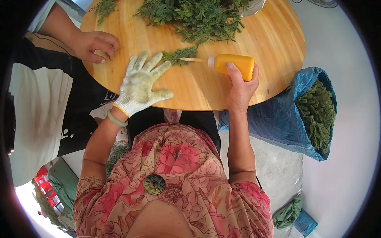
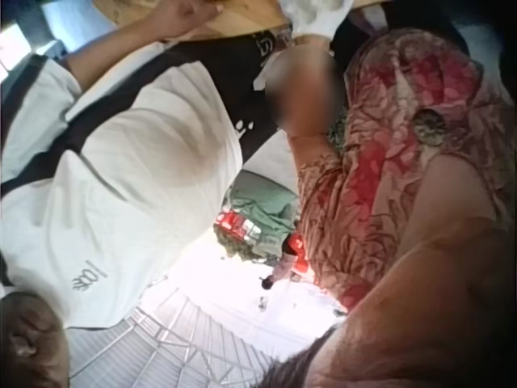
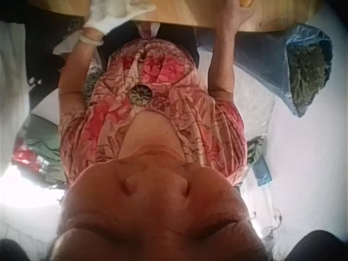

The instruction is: Applying glue from a squeeze bottle onto small green plant sprigs on a wooden table.

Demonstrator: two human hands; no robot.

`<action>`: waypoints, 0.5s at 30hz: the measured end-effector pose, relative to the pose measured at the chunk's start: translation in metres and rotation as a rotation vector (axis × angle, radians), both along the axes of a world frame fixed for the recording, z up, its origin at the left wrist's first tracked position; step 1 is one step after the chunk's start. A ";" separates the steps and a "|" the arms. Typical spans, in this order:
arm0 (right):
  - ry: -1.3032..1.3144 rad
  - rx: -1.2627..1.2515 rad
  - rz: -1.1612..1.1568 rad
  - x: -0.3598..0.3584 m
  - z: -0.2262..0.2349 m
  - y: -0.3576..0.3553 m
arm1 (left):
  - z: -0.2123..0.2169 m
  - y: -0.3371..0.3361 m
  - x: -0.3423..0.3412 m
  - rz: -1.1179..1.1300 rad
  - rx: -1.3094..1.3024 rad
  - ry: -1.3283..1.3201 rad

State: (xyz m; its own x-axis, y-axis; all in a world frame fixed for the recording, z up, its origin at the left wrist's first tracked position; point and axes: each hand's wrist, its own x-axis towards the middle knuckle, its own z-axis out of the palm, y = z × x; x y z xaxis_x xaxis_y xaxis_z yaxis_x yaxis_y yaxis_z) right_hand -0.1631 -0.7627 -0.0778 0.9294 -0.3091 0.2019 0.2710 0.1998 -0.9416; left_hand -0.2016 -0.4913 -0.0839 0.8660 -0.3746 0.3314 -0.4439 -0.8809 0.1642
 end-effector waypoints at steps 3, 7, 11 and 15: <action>-0.001 0.008 -0.001 0.000 -0.002 -0.005 | 0.003 0.000 -0.001 0.002 0.013 0.053; -0.014 0.018 -0.008 -0.002 0.000 -0.010 | 0.001 0.001 -0.001 0.002 0.010 0.031; -0.002 0.010 -0.040 -0.002 -0.003 -0.018 | 0.002 0.000 -0.001 -0.001 0.022 0.020; -0.004 0.021 -0.037 -0.001 -0.005 -0.021 | 0.002 0.000 -0.002 0.002 0.029 0.020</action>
